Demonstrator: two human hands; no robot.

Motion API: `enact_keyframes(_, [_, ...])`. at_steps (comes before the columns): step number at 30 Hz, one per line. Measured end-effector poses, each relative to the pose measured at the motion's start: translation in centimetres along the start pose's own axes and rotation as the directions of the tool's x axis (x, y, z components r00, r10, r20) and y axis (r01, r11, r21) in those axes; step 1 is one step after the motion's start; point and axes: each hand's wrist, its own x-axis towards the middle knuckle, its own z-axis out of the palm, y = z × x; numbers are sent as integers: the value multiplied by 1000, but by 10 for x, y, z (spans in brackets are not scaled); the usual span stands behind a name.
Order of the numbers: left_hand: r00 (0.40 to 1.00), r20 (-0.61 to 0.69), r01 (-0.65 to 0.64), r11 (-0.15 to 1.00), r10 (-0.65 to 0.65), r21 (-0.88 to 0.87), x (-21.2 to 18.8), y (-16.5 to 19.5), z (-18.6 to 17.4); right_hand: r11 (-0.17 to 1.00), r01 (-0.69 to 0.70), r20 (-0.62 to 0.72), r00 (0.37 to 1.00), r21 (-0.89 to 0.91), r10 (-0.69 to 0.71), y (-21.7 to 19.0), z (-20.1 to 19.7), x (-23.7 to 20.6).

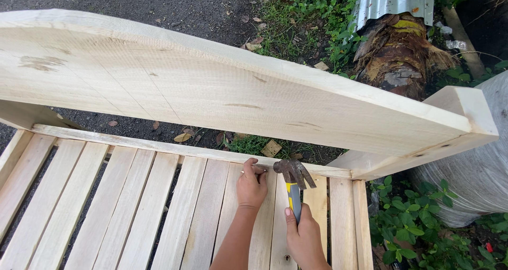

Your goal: The person hammers nails into a slatted wooden bench frame outdoors, holding each wooden slat steady with one hand while driving nails with a hammer in the other. They take nails from a cardboard box, reposition along the frame, and press slats into place as they work.

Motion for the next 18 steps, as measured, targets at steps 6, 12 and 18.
enact_keyframes(6, [1000, -3, -15, 1000, 15, 22, 0, 0, -1, 997, -75, -6, 997, -14, 75, 1, -14, 1])
enact_keyframes(12, [1000, 22, 8, 999, -9, 31, 0, 2, -1, 995, 63, 76, 995, -74, -58, -5, -5, -1])
enact_keyframes(18, [1000, 11, 12, 1000, -12, 17, 2, 4, -3, 966, 138, 119, 986, -220, -114, -15, 9, 0])
